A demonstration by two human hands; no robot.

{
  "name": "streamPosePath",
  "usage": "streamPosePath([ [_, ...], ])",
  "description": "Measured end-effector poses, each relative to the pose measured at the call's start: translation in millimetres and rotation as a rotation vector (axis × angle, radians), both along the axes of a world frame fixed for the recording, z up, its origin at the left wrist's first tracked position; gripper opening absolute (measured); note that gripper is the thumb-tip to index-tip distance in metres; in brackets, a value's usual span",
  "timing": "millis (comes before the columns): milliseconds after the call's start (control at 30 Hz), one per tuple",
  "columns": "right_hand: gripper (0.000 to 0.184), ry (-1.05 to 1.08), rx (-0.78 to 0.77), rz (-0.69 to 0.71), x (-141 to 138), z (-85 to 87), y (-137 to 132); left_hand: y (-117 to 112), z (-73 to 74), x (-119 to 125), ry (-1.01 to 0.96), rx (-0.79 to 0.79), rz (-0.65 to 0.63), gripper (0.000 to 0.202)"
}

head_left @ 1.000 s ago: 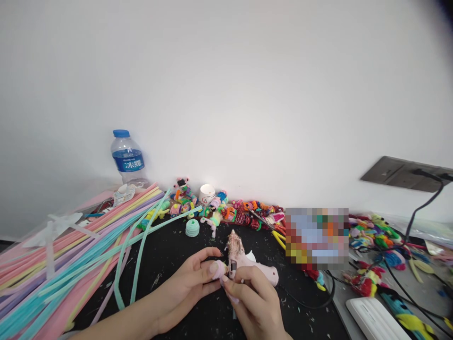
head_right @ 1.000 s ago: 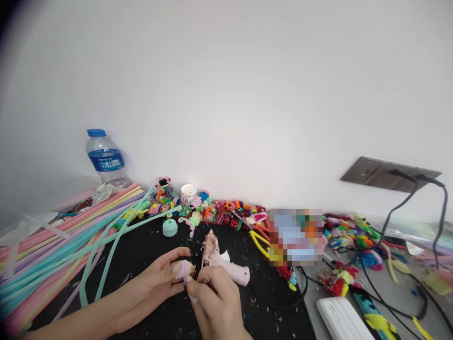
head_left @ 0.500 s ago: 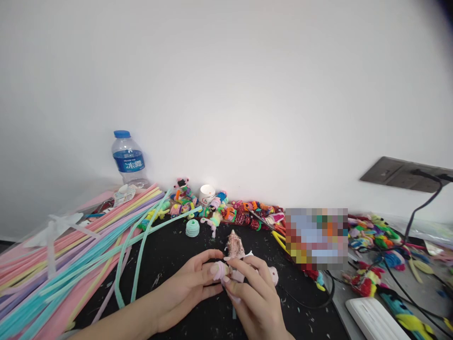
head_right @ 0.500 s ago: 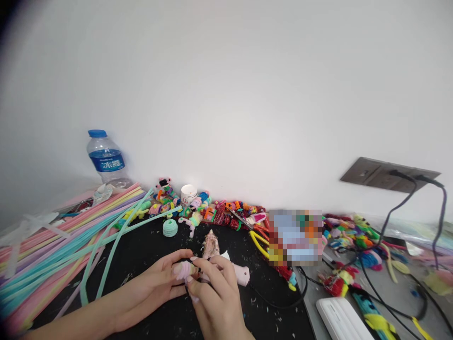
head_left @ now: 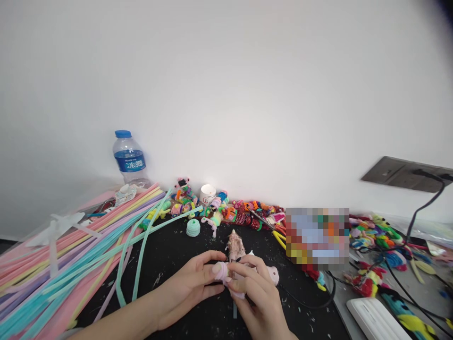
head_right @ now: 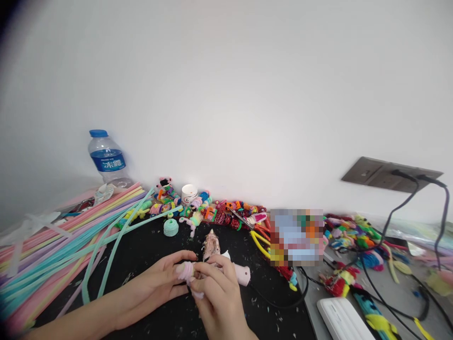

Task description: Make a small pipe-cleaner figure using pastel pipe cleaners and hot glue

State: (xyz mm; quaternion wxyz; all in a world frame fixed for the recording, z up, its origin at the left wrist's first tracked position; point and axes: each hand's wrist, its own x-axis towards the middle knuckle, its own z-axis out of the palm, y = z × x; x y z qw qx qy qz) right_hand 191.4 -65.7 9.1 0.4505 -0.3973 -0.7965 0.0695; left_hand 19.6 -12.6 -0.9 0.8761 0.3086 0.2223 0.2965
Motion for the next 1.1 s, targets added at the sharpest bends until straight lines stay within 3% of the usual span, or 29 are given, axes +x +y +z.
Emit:
streamPosePath([
  [167, 0.024, 0.115, -0.097, -0.047, 1, -4.2, 0, 3, -1.4, -1, 0.042, 0.071, 0.026, 0.02],
  [500, 0.022, 0.274, -0.2, -0.219, 9, -7.4, 3, 11, 0.1, -7, 0.198, 0.172, 0.209, 0.019],
  [833, 0.013, 0.443, -0.41, -0.222, 8, -13.5, 4, 13, -1.1, -8, 0.35, 0.239, 0.25, 0.024],
  [1100, 0.012, 0.466, -0.37, -0.174, 7, -11.5, 5, 19, -6.8, -7, 0.372, 0.371, 0.267, 0.028],
])
